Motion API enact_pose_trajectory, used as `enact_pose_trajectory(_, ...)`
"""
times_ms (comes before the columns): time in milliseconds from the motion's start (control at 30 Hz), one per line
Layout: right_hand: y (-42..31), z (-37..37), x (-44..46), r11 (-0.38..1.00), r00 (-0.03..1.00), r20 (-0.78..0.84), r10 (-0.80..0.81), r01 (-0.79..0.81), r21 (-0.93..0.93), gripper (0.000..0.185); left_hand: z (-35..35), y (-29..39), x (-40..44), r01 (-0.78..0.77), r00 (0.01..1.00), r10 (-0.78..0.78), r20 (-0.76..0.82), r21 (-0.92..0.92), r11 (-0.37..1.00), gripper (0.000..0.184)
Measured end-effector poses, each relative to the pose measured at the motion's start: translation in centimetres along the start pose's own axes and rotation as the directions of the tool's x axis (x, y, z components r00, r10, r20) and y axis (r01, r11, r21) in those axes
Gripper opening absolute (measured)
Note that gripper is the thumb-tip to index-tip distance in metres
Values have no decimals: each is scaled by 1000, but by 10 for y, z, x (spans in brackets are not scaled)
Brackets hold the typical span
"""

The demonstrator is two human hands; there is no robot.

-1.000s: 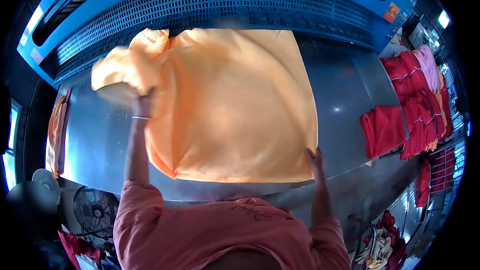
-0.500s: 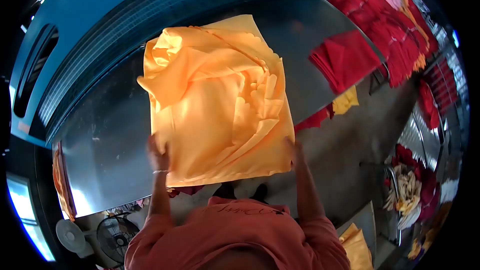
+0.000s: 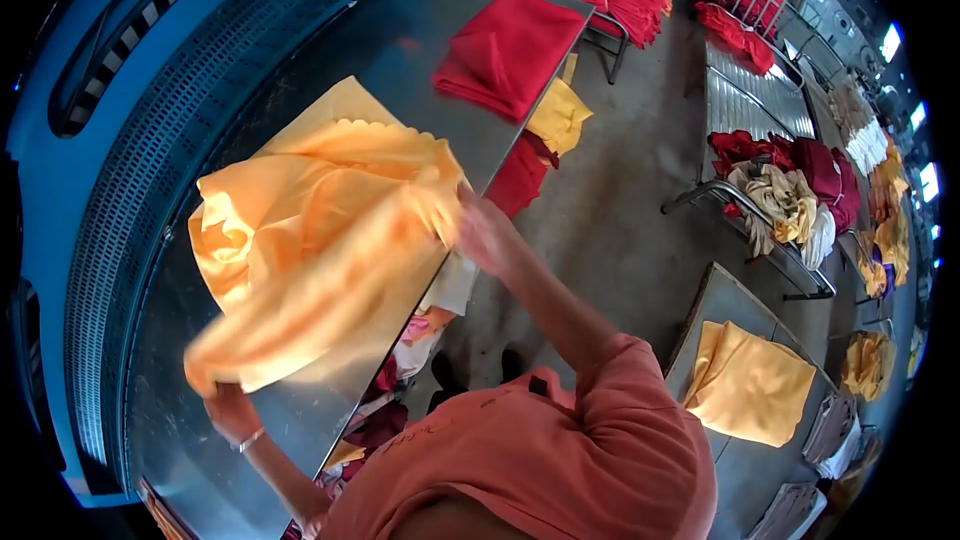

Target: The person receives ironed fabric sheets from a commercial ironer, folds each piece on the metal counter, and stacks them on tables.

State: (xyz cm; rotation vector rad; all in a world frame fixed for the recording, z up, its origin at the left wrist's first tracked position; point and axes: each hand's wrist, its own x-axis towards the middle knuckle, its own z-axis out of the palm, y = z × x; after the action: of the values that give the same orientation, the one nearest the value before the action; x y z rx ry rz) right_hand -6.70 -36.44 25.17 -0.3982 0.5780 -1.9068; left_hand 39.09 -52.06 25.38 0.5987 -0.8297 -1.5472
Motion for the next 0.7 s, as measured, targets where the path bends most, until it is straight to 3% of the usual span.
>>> enact_pose_trajectory(33,1,0,10,976,997,-45,-67,56,-211,49,6,-8,18,80,994,-74,-79,76,994,54)
enact_pose_trajectory(67,3,-2,17,907,990,-65,-127,89,-412,48,46,-17,13,2,992,49,-114,416,910,56)
enact_pose_trajectory(100,9,-9,23,799,981,-63,-184,112,-591,48,5,-32,18,-144,986,61,156,602,785,59)
enact_pose_trajectory(133,19,-42,30,584,964,86,-250,221,-781,49,-17,-36,17,-295,949,16,315,868,400,69)
enact_pose_trajectory(167,17,-55,28,75,912,284,-295,318,-945,61,-28,-39,18,-435,897,-116,427,899,-55,81)
enact_pose_trajectory(200,17,-60,22,-167,922,306,-239,272,-948,65,-11,-29,3,-507,854,-253,454,834,-217,80)
enact_pose_trajectory(267,19,-65,11,-616,943,305,-132,163,-771,73,-22,-39,-14,-487,872,-296,391,765,-422,77)
enact_pose_trajectory(367,44,-86,29,-593,933,289,-212,113,-797,72,-65,-71,13,-500,862,-155,482,760,-415,75)
enact_pose_trajectory(400,54,-88,39,-583,918,308,-249,111,-805,71,-70,-75,22,-509,860,-143,489,808,-295,68)
enact_pose_trajectory(433,58,-100,47,-564,895,346,-283,137,-814,57,-80,-78,31,-502,864,-180,471,831,-240,64)
enact_pose_trajectory(500,45,-126,59,-399,917,335,-217,229,-888,43,-86,-67,50,-477,867,-252,429,861,-177,52)
enact_pose_trajectory(567,19,-91,52,-284,936,266,-233,196,-939,31,-67,-24,64,-431,880,-197,433,901,53,44)
enact_pose_trajectory(600,8,-68,43,-43,949,147,-280,140,-989,27,-61,-10,72,-409,884,-168,437,896,175,41)
enact_pose_trajectory(633,-3,-47,37,201,955,17,-296,80,-976,22,-68,-1,79,-306,935,-34,353,853,423,32)
enact_pose_trajectory(700,-31,-3,37,60,930,168,-327,198,-978,18,-33,41,95,-324,946,95,310,887,329,37)
